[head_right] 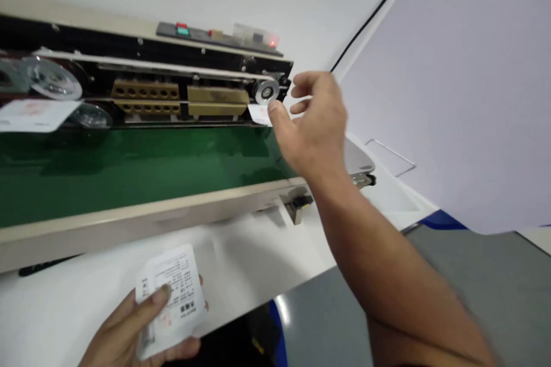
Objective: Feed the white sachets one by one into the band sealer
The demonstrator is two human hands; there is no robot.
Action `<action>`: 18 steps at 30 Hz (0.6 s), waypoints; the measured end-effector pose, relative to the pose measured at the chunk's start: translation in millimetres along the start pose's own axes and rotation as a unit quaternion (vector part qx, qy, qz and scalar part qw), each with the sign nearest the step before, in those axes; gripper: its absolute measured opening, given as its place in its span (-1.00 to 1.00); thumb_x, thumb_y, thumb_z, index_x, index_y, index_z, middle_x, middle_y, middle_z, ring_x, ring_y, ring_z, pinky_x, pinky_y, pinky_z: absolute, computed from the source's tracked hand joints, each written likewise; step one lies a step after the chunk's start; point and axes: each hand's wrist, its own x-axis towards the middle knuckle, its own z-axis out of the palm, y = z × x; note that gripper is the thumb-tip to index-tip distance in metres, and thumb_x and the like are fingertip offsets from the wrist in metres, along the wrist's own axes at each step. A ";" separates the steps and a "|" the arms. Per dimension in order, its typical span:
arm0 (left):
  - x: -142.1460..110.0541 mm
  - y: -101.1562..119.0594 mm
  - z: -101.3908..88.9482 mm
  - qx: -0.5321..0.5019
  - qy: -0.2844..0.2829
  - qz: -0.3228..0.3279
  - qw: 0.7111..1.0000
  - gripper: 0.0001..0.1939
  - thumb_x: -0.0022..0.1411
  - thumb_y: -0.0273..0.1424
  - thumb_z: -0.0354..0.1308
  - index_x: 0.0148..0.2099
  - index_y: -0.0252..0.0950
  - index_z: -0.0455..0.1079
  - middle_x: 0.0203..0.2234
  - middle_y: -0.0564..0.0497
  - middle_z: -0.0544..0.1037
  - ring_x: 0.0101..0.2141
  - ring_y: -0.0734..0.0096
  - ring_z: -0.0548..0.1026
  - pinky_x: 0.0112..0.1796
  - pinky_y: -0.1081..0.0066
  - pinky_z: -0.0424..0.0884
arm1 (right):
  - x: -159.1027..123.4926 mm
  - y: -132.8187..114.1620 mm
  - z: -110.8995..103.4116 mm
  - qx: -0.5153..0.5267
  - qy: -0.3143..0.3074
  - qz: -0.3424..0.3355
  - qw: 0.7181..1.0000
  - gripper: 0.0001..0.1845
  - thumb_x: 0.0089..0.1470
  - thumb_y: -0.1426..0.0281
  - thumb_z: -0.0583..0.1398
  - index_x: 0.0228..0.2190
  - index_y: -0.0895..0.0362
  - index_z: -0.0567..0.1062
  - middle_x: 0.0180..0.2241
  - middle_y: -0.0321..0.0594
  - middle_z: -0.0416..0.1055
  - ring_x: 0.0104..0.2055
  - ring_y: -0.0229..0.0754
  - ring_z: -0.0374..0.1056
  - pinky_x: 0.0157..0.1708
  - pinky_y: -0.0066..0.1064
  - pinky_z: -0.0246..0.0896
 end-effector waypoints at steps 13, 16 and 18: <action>3.5 -4.8 -1.1 -0.035 -0.101 0.055 0.993 -0.32 0.17 -0.29 0.27 0.23 -0.19 0.02 -0.22 -0.13 0.62 -0.27 0.08 0.58 -0.38 0.17 0.57 | -174.3 5.9 13.9 0.254 -0.449 0.054 0.855 -0.88 0.21 0.35 0.13 -0.20 0.11 0.36 -0.24 -0.19 0.30 -0.25 -0.17 0.30 -0.26 -0.25 0.29; 3.5 -2.9 3.6 -0.059 -0.114 0.055 0.990 -0.52 0.21 -0.24 0.21 0.09 -0.20 0.14 -0.23 -0.14 0.61 -0.30 0.08 0.59 -0.42 0.24 0.55 | -163.9 9.5 7.0 0.307 -0.394 0.030 0.866 -0.86 0.19 0.43 0.16 -0.17 0.05 0.42 -0.14 -0.20 0.27 -0.13 -0.17 0.30 -0.16 -0.28 0.29; 2.3 -1.9 6.7 -0.044 -0.085 0.054 0.994 -0.68 0.27 -0.27 0.13 0.02 -0.24 0.18 -0.31 -0.12 0.61 -0.34 0.14 0.59 -0.41 0.25 0.54 | -161.3 10.8 3.6 0.333 -0.397 0.065 0.853 -0.85 0.22 0.44 0.15 -0.16 0.03 0.42 -0.18 -0.22 0.29 -0.17 -0.18 0.32 -0.20 -0.30 0.30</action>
